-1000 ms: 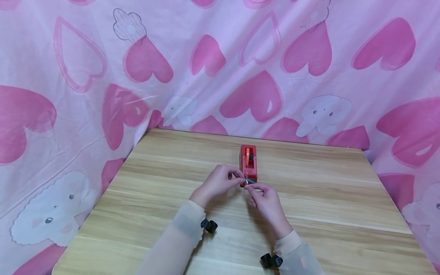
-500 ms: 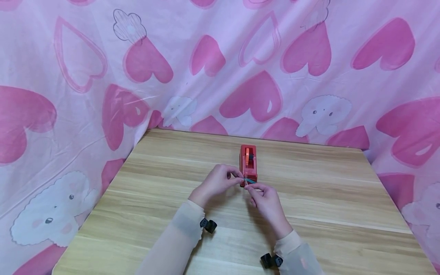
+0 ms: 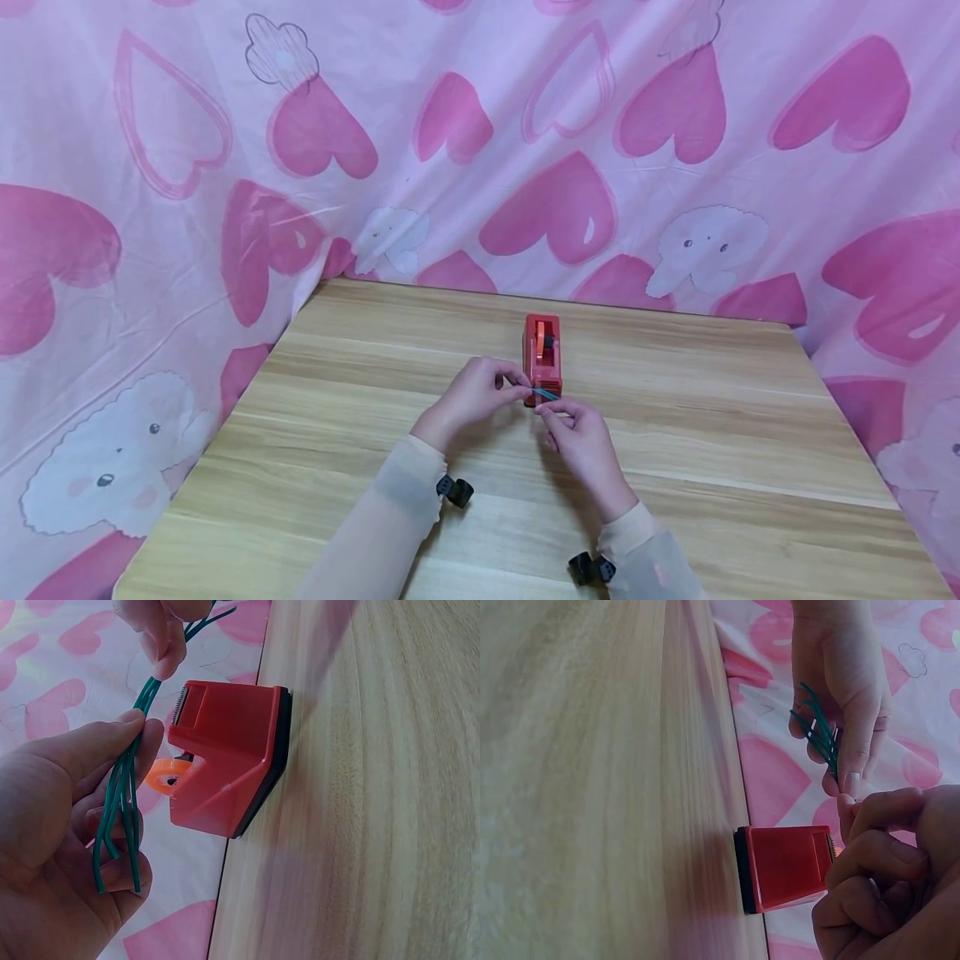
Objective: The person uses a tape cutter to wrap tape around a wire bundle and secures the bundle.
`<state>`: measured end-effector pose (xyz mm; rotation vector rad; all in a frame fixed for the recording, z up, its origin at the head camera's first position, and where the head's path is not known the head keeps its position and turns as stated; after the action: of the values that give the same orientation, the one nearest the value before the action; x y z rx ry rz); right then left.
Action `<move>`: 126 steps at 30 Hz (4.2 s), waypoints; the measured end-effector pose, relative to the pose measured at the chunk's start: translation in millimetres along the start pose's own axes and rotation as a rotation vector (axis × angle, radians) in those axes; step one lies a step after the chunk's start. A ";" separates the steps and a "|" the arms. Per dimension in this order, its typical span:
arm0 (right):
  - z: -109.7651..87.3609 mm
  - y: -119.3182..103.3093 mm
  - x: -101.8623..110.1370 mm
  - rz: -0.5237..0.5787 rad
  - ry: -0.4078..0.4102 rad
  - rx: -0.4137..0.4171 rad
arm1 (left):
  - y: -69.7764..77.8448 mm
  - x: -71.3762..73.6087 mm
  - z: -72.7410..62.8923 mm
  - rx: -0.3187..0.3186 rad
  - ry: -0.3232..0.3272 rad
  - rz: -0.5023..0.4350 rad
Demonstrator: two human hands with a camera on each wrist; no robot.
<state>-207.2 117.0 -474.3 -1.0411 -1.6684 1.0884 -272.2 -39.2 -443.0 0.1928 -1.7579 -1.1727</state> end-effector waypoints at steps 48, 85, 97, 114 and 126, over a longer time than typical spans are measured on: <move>25.9 -24.4 38.2 -0.464 -0.086 0.065 | 1.9 -0.9 0.3 -0.011 0.010 0.055; 23.6 -20.1 32.6 -0.521 -0.003 0.197 | 6.4 -10.6 -0.5 -0.001 -0.011 0.064; 24.3 -19.0 33.0 -0.522 -0.011 0.232 | -3.2 -9.9 -4.9 0.058 -0.066 0.002; 19.9 -15.9 36.7 -0.410 -0.050 0.179 | -2.9 -8.2 -3.8 0.056 -0.033 0.020; 16.3 -13.7 36.0 -0.378 -0.087 0.186 | -1.2 -8.6 -5.6 0.050 -0.018 0.060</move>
<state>-235.1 143.4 -457.6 -0.5385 -1.7084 1.0227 -263.9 -38.3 -449.1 0.1586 -1.7972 -1.0911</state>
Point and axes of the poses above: each hand's wrist, its own z-axis towards the middle knuckle, its own x-axis out of the back of the hand, y = z × x, the point moved 8 cm from there along z, towards the middle knuckle, and after that the axes turned 15 degrees about -y, right-handed, at the moved point
